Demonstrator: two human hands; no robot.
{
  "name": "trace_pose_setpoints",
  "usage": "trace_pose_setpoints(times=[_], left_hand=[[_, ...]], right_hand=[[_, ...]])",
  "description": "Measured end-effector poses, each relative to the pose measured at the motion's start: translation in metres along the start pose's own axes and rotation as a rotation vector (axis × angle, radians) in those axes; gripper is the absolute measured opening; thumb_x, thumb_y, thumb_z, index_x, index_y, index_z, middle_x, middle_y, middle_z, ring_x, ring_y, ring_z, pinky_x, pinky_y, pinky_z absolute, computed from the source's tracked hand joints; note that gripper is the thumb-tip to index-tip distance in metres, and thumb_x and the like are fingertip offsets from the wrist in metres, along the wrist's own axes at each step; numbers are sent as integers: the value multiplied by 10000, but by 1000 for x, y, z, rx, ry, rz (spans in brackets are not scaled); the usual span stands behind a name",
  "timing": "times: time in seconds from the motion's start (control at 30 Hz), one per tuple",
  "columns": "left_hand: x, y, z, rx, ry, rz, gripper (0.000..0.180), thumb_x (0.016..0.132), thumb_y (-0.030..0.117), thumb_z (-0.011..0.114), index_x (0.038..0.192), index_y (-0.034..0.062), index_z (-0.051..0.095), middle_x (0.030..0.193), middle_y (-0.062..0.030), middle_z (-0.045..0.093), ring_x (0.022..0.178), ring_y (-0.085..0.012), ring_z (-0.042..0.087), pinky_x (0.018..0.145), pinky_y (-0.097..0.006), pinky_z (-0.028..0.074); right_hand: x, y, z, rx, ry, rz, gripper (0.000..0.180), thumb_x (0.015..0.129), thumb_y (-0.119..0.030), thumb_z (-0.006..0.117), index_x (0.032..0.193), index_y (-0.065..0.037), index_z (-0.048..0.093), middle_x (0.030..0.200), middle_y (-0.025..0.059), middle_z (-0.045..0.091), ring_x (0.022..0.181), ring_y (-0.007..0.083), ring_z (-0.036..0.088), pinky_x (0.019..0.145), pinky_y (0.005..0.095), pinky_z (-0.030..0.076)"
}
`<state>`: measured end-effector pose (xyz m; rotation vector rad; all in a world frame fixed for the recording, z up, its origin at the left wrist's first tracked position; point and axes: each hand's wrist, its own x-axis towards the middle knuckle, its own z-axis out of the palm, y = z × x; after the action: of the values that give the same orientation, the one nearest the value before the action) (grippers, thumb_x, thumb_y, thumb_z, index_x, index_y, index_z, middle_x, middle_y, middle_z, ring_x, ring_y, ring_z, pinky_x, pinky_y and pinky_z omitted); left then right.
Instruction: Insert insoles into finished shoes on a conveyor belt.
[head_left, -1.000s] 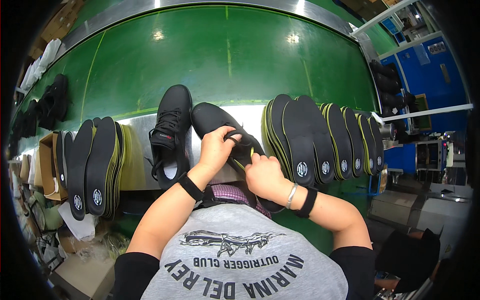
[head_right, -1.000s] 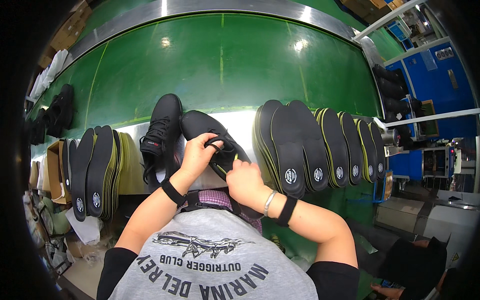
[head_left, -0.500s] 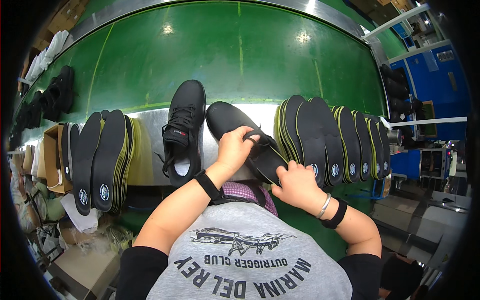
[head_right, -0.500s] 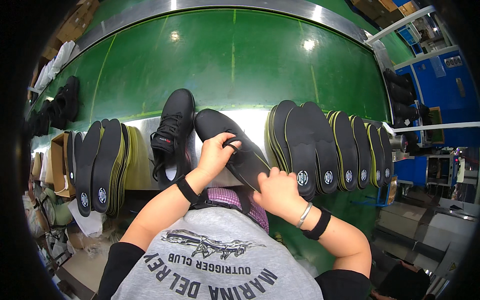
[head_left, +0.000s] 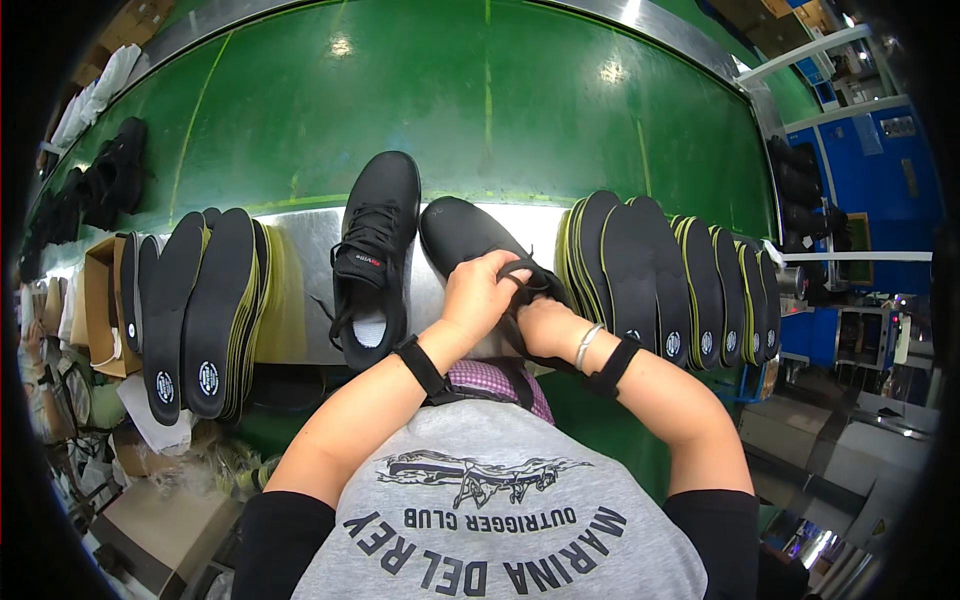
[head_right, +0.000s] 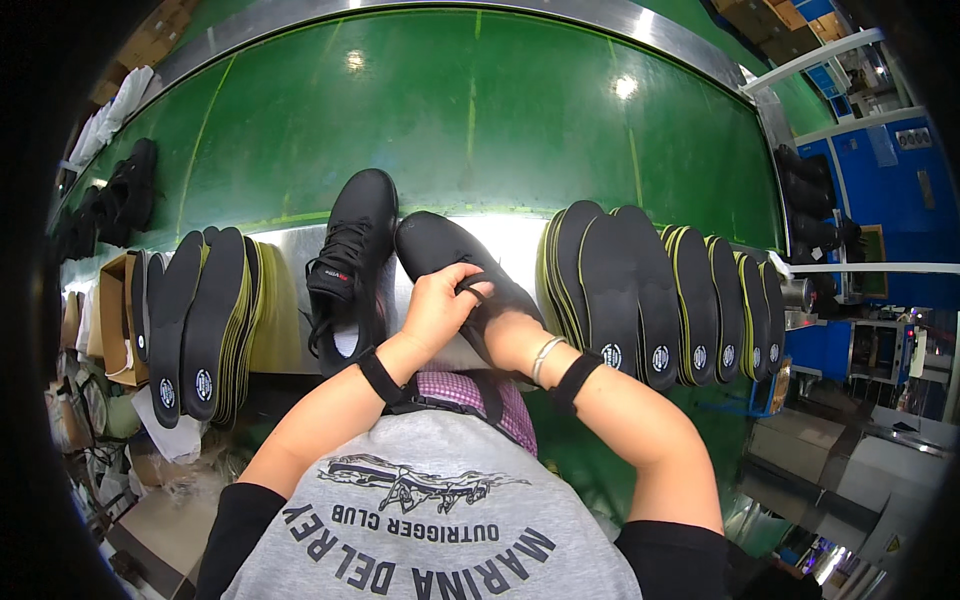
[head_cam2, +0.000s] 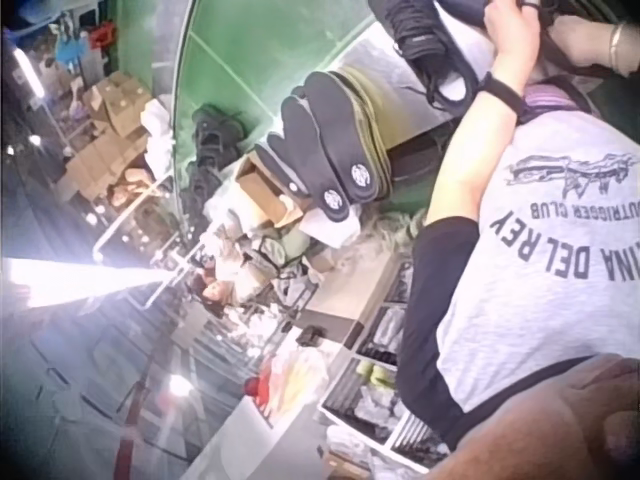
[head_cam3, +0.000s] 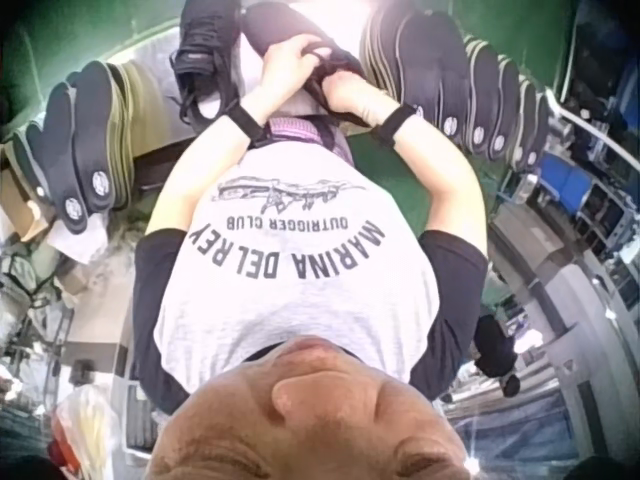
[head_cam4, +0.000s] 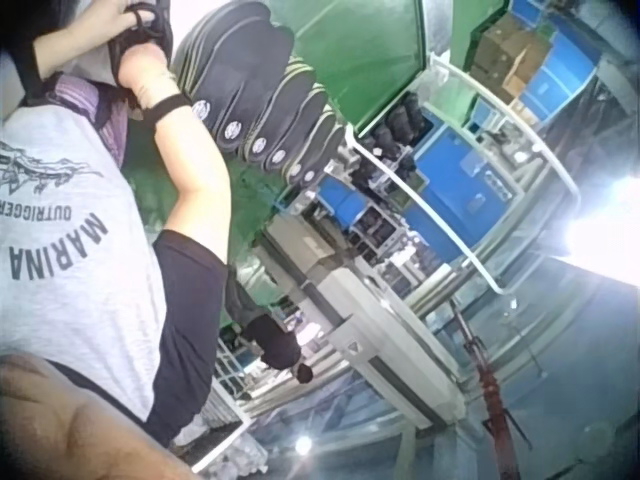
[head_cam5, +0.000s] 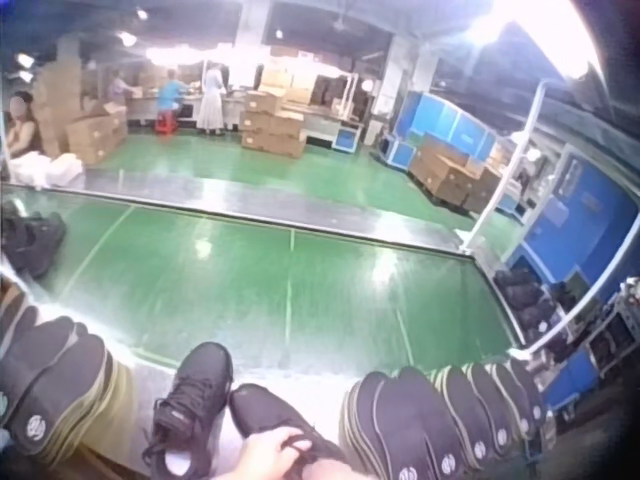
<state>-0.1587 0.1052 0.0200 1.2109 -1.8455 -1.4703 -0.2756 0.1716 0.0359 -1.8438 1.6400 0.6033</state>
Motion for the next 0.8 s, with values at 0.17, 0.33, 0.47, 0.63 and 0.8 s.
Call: trace_pose_setpoints(times=[0.17, 0.33, 0.47, 0.63, 0.8], left_hand=[[1, 0, -1, -1, -7, 31, 271, 734, 158, 650, 943, -8, 608, 712, -122, 634, 605, -142, 597, 587, -260, 468], [0, 2, -2, -45, -9, 14, 209, 738, 201, 617, 870, 39, 626, 733, -159, 621, 673, -287, 612, 631, -342, 478], [1, -1, -1, -39, -14, -7, 235, 743, 181, 628, 910, 15, 615, 708, -137, 625, 639, -211, 603, 606, -300, 472], [1, 0, 1, 4, -10, 10, 277, 739, 168, 656, 952, -3, 604, 705, -94, 623, 644, -116, 585, 599, -249, 462], [-2, 34, -26, -669, -147, -309, 608, 743, 188, 661, 1231, 0, 352, 944, -95, 578, 849, -145, 565, 794, -261, 412]], right_hand=[[4, -9, 7, -160, 55, 44, 176, 736, -86, 555, 889, -24, 613, 858, 128, 631, 801, 229, 619, 688, 323, 499], [-7, -13, -7, -158, -35, 105, 121, 736, -103, 544, 789, -67, 647, 777, 119, 638, 716, 215, 635, 534, 308, 501], [-45, -8, -24, -172, -208, -65, 253, 761, -149, 527, 973, -24, 586, 792, 119, 638, 791, 226, 625, 847, 461, 380], [-50, -7, -9, -76, -162, -33, 301, 754, -207, 520, 945, 25, 545, 814, 140, 626, 877, 274, 588, 983, 614, 77], [-50, -4, 15, 73, -4, 42, 217, 750, -203, 544, 851, -14, 580, 702, 133, 626, 720, 291, 618, 904, 518, 280]])
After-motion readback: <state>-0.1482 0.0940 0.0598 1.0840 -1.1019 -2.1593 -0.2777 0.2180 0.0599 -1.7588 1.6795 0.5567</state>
